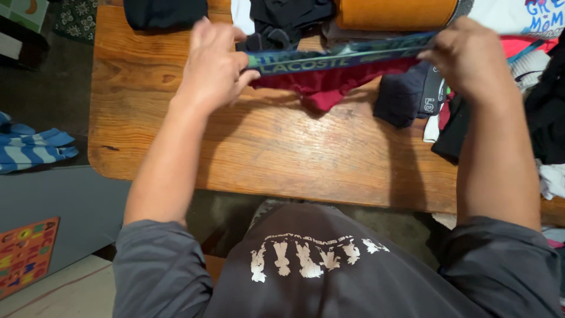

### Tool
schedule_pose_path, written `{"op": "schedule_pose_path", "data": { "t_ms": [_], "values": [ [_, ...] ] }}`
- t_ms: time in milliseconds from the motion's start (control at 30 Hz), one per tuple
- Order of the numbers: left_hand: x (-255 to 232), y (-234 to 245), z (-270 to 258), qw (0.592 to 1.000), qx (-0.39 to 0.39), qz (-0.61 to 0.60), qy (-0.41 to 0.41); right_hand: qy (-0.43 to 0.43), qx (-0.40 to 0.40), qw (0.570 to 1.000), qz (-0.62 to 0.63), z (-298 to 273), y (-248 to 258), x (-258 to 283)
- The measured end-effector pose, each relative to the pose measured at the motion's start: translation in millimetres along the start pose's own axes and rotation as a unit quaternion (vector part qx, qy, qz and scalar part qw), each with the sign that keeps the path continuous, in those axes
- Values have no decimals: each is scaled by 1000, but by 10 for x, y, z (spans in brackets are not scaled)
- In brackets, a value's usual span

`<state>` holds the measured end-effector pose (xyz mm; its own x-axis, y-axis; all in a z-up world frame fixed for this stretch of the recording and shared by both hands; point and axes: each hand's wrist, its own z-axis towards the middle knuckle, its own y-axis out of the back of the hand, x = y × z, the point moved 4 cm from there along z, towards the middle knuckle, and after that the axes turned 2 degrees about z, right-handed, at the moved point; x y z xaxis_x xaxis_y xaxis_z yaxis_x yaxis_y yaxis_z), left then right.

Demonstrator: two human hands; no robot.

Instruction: The person folds several pairs of underwear and athletic shorts by hand on a wooden surface, neatly stacking them into a pile with other folded laundry.

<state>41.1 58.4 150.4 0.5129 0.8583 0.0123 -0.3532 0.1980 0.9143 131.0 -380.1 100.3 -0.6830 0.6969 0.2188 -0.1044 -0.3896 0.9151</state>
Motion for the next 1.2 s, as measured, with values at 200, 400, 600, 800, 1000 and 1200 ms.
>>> {"op": "schedule_pose_path", "data": {
  "t_ms": [200,400,600,800,1000,1200],
  "values": [
    [-397,-120,-181,977,124,-175,-10,-126,-3,986,107,-143,39,-538],
    [-1536,-114,-398,875,23,-478,-71,-29,-56,966,251,-41,114,-943],
    [-1751,-782,-957,838,138,-523,73,-222,69,959,162,860,-184,-91],
    [-1652,-1824,-2119,740,249,-494,382,97,66,992,47,1346,-1772,1437],
    [-1635,-2055,-2652,621,199,-566,504,131,59,956,257,702,-2022,1887],
    [-1533,-1600,-2267,799,-1,-451,399,200,126,915,328,-379,-1692,2526]
  ]
}}
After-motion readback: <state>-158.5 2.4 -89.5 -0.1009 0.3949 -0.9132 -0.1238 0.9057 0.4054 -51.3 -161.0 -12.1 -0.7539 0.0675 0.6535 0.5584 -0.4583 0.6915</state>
